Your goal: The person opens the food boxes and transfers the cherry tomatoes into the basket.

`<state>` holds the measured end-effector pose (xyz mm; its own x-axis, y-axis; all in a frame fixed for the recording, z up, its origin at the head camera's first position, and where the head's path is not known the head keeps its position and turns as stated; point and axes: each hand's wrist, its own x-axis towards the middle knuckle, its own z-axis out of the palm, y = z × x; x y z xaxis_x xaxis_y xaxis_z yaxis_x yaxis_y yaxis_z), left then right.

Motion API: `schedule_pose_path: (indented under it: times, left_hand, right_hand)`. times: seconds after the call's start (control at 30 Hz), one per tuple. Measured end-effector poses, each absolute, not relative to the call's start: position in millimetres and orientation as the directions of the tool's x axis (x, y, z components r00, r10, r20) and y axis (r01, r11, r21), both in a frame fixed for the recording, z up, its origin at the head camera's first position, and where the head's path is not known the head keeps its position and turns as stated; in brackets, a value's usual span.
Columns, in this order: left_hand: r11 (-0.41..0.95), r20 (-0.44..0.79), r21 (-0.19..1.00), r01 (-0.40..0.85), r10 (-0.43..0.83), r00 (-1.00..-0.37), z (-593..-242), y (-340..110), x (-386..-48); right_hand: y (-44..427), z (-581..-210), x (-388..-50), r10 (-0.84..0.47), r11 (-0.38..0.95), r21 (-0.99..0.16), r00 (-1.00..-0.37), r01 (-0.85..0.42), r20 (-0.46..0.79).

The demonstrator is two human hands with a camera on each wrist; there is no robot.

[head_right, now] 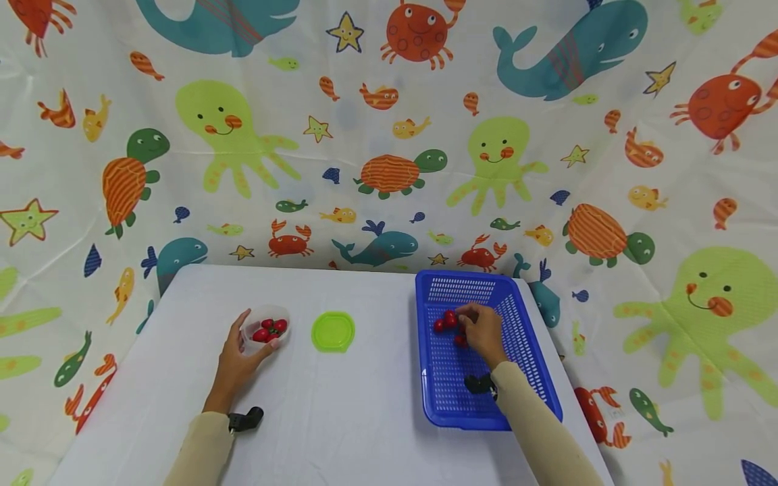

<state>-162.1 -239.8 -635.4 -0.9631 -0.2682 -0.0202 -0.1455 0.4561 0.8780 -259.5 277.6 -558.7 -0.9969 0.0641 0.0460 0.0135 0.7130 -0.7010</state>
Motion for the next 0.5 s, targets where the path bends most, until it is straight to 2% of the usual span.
schedule_pose_path:
  times: [0.5]
  left_hand:
    - [0.447, -0.051, 0.877, -0.173, -0.272, -0.961, -633.8, -239.6, -160.7]
  right_hand:
    - [279.6, -563.1, -257.3, 0.036, 0.73, -0.683, -0.999, 0.024, 0.004]
